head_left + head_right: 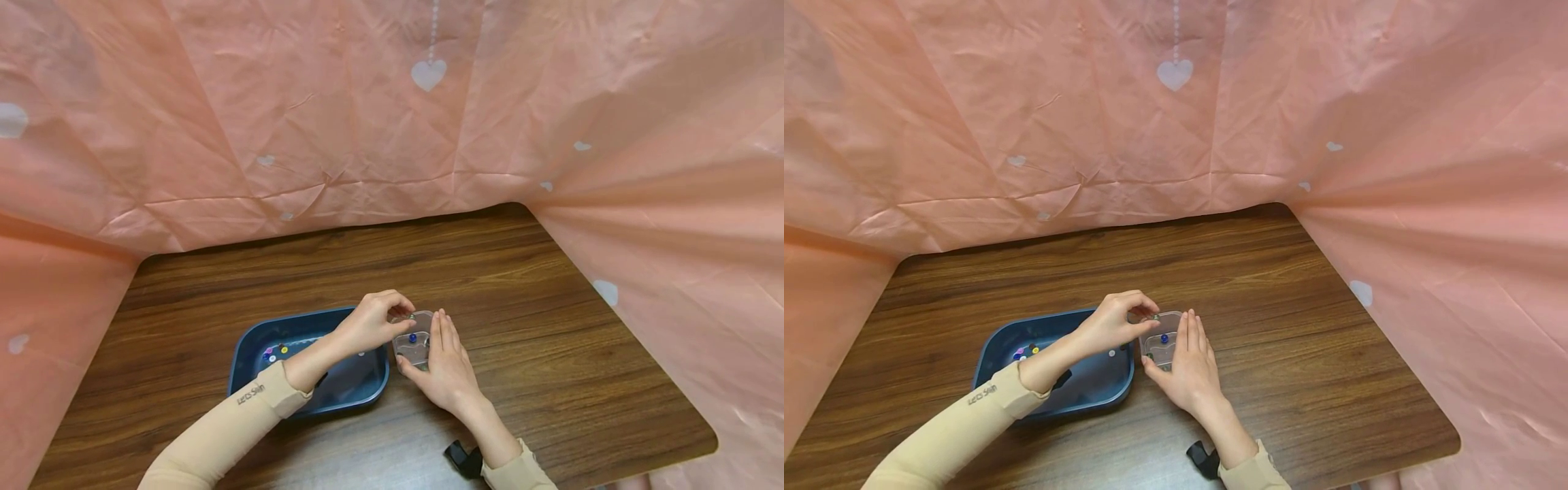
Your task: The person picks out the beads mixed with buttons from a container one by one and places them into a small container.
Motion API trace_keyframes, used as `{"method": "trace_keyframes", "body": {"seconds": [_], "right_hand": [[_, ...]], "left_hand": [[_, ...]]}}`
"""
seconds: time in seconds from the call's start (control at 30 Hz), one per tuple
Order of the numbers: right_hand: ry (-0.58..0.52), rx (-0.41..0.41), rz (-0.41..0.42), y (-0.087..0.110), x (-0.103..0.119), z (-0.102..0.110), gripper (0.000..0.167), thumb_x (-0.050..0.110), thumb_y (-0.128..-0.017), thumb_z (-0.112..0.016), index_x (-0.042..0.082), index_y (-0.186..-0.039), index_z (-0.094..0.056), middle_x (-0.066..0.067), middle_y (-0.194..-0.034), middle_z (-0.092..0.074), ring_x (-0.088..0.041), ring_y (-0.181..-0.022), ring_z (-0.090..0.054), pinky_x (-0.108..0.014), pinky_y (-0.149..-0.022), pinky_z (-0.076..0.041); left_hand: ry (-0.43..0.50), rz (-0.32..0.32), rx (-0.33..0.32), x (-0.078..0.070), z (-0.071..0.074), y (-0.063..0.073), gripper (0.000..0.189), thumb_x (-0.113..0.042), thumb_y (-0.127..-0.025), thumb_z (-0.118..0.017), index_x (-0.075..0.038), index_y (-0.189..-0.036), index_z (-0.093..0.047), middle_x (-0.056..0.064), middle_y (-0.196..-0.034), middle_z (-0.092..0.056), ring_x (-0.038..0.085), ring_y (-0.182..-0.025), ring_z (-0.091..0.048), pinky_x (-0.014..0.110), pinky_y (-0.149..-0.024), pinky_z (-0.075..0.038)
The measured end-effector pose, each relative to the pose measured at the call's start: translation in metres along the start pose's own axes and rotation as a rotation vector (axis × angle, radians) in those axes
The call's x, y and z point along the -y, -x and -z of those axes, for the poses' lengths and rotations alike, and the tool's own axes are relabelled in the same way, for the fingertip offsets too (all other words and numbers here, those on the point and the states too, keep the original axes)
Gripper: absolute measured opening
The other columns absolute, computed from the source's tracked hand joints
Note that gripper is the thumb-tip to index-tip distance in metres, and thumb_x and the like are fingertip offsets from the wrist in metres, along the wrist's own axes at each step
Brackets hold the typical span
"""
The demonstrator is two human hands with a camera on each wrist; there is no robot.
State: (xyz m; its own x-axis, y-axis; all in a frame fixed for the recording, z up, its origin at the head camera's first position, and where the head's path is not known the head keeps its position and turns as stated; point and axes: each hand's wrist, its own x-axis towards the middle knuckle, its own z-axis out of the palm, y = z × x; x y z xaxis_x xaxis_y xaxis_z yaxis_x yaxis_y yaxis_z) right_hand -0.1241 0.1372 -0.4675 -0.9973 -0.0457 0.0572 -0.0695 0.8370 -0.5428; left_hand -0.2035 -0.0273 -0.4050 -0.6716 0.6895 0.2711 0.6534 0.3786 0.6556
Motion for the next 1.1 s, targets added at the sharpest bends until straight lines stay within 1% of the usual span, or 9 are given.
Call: {"method": "trace_keyframes", "body": {"seconds": [0.17, 0.3, 0.4, 0.6, 0.83, 0.87, 0.93, 1.1], "right_hand": [[0.002, -0.007, 0.005, -0.0008, 0.0000, -0.0007, 0.101, 0.054, -0.090, -0.060, -0.010, -0.152, -0.013, -0.026, -0.159, -0.012, -0.040, -0.147, -0.012, -0.062, -0.111, -0.026], [0.004, -0.005, 0.002, -0.0003, 0.0001, -0.0004, 0.102, 0.055, -0.090, -0.060, -0.010, -0.152, -0.012, -0.026, -0.160, -0.011, -0.040, -0.147, -0.012, -0.061, -0.112, -0.025], [0.005, -0.001, 0.002, 0.0003, 0.0004, -0.0002, 0.103, 0.056, -0.089, -0.060, -0.010, -0.152, -0.011, -0.026, -0.160, -0.010, -0.040, -0.147, -0.012, -0.061, -0.112, -0.025], [-0.003, 0.004, 0.001, 0.0007, -0.0003, -0.0009, 0.103, 0.056, -0.089, -0.060, -0.010, -0.152, -0.012, -0.026, -0.160, -0.010, -0.040, -0.147, -0.011, -0.062, -0.112, -0.024], [0.003, 0.014, -0.009, 0.0011, -0.0009, -0.0001, 0.103, 0.056, -0.090, -0.060, -0.008, -0.152, -0.009, -0.025, -0.160, -0.008, -0.038, -0.148, -0.009, -0.060, -0.114, -0.023], [-0.001, 0.015, -0.010, 0.0014, -0.0009, 0.0001, 0.103, 0.056, -0.090, -0.060, -0.008, -0.152, -0.009, -0.024, -0.161, -0.007, -0.038, -0.148, -0.008, -0.061, -0.114, -0.023], [-0.004, 0.013, -0.008, 0.0017, -0.0009, 0.0002, 0.104, 0.056, -0.090, -0.060, -0.008, -0.152, -0.009, -0.024, -0.161, -0.007, -0.038, -0.148, -0.008, -0.061, -0.113, -0.023], [0.007, 0.004, 0.000, 0.0014, -0.0021, -0.0004, 0.103, 0.056, -0.089, -0.060, -0.009, -0.152, -0.010, -0.025, -0.160, -0.009, -0.039, -0.148, -0.010, -0.061, -0.113, -0.024]], "left_hand": [[-0.004, 0.006, 0.004, -0.0038, -0.0037, -0.0029, 0.018, -0.010, -0.090, -0.070, 0.000, -0.105, -0.068, 0.009, -0.101, -0.068, 0.020, -0.089, -0.066, 0.037, -0.079, -0.057], [-0.007, -0.012, -0.002, -0.0038, -0.0062, -0.0038, 0.017, -0.011, -0.090, -0.071, -0.001, -0.105, -0.068, 0.009, -0.100, -0.068, 0.020, -0.089, -0.066, 0.038, -0.078, -0.057], [-0.007, -0.030, -0.008, -0.0036, -0.0073, -0.0039, 0.018, -0.010, -0.090, -0.071, 0.000, -0.104, -0.067, 0.009, -0.099, -0.068, 0.020, -0.088, -0.067, 0.036, -0.078, -0.058], [-0.003, -0.039, -0.015, -0.0040, -0.0075, -0.0031, 0.021, -0.010, -0.090, -0.071, 0.002, -0.106, -0.067, 0.010, -0.100, -0.068, 0.021, -0.090, -0.067, 0.035, -0.079, -0.058], [-0.002, -0.027, -0.029, -0.0049, -0.0052, -0.0015, 0.021, -0.011, -0.090, -0.071, 0.002, -0.107, -0.068, 0.010, -0.101, -0.067, 0.025, -0.092, -0.067, 0.022, -0.078, -0.054], [-0.001, -0.027, -0.031, -0.0050, -0.0048, -0.0014, 0.021, -0.010, -0.090, -0.071, 0.002, -0.107, -0.067, 0.010, -0.102, -0.067, 0.026, -0.092, -0.067, 0.022, -0.079, -0.054], [0.003, -0.029, -0.033, -0.0053, -0.0042, -0.0009, 0.022, -0.010, -0.090, -0.071, 0.003, -0.107, -0.067, 0.011, -0.102, -0.067, 0.027, -0.093, -0.067, 0.022, -0.079, -0.054], [0.010, -0.040, -0.040, -0.0025, -0.0031, 0.0009, 0.021, -0.010, -0.091, -0.070, 0.004, -0.107, -0.067, 0.013, -0.102, -0.067, 0.029, -0.092, -0.067, 0.029, -0.079, -0.057]]}}
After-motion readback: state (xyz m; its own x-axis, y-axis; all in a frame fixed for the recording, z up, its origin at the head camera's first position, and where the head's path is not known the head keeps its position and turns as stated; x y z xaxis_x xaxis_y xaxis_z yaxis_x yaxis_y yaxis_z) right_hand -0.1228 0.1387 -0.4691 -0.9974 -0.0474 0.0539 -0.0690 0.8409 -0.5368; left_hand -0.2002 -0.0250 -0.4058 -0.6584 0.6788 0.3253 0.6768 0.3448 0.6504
